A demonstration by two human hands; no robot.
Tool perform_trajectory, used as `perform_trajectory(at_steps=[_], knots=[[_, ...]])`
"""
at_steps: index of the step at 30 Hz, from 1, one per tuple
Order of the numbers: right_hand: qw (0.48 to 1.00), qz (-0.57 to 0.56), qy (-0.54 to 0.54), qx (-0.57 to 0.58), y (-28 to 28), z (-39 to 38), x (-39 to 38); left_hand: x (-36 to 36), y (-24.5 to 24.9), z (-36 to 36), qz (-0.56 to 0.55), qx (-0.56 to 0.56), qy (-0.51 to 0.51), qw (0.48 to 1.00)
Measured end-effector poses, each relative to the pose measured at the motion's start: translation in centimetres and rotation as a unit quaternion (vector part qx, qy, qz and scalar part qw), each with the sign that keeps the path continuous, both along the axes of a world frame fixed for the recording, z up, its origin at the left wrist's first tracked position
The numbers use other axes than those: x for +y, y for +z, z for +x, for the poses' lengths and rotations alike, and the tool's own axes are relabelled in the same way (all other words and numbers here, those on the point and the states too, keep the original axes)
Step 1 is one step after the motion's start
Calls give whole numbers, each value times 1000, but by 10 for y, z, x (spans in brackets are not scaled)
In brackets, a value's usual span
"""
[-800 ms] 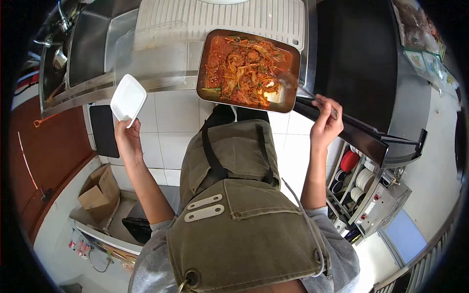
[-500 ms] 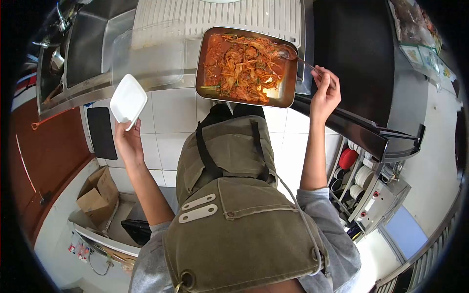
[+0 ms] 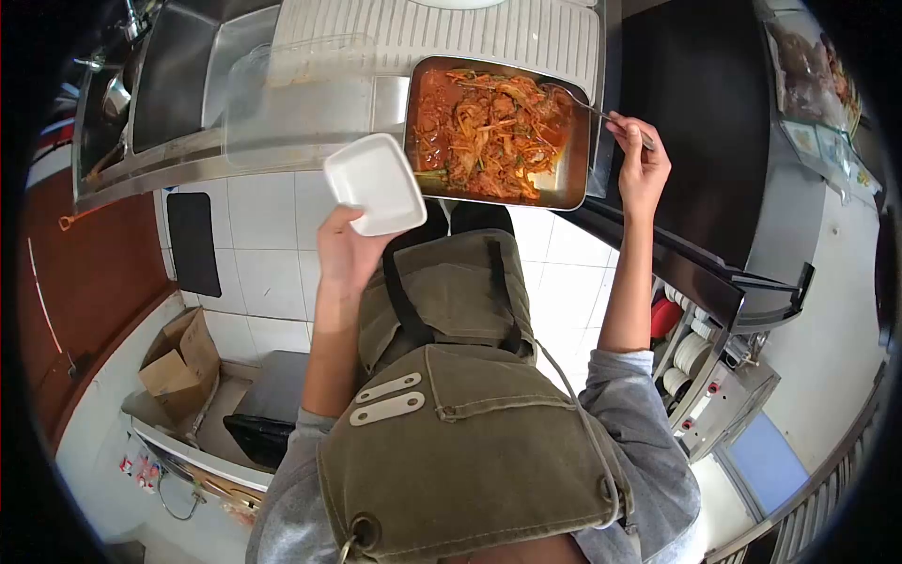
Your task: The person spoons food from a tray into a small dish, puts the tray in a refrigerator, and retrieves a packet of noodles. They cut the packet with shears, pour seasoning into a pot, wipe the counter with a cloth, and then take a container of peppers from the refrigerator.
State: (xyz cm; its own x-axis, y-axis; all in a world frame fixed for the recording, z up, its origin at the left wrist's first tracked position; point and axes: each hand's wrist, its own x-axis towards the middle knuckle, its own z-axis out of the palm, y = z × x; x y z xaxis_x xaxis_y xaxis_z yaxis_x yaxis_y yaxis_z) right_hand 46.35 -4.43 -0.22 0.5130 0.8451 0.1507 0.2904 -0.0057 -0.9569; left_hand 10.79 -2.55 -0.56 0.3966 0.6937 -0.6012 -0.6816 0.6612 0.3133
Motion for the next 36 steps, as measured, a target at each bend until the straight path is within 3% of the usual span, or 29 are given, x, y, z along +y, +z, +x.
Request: perform_trajectory(at_steps=[8, 19, 23, 27, 36], knots=[[971, -32, -78, 223, -45, 12, -1, 1, 4, 14, 26, 17, -36, 999], [949, 4, -229, 218, -31, 4, -38, 1, 6, 17, 34, 36, -32, 998], [947, -16, -199, 250, -41, -1, -49, 5, 3, 12, 53, 63, -15, 996], [937, 33, -164, 305, -57, -6, -48, 9, -5, 4, 74, 102, 48, 991], [903, 59, -168, 391, -57, -12, -55, 7, 4, -8, 91, 132, 89, 983]])
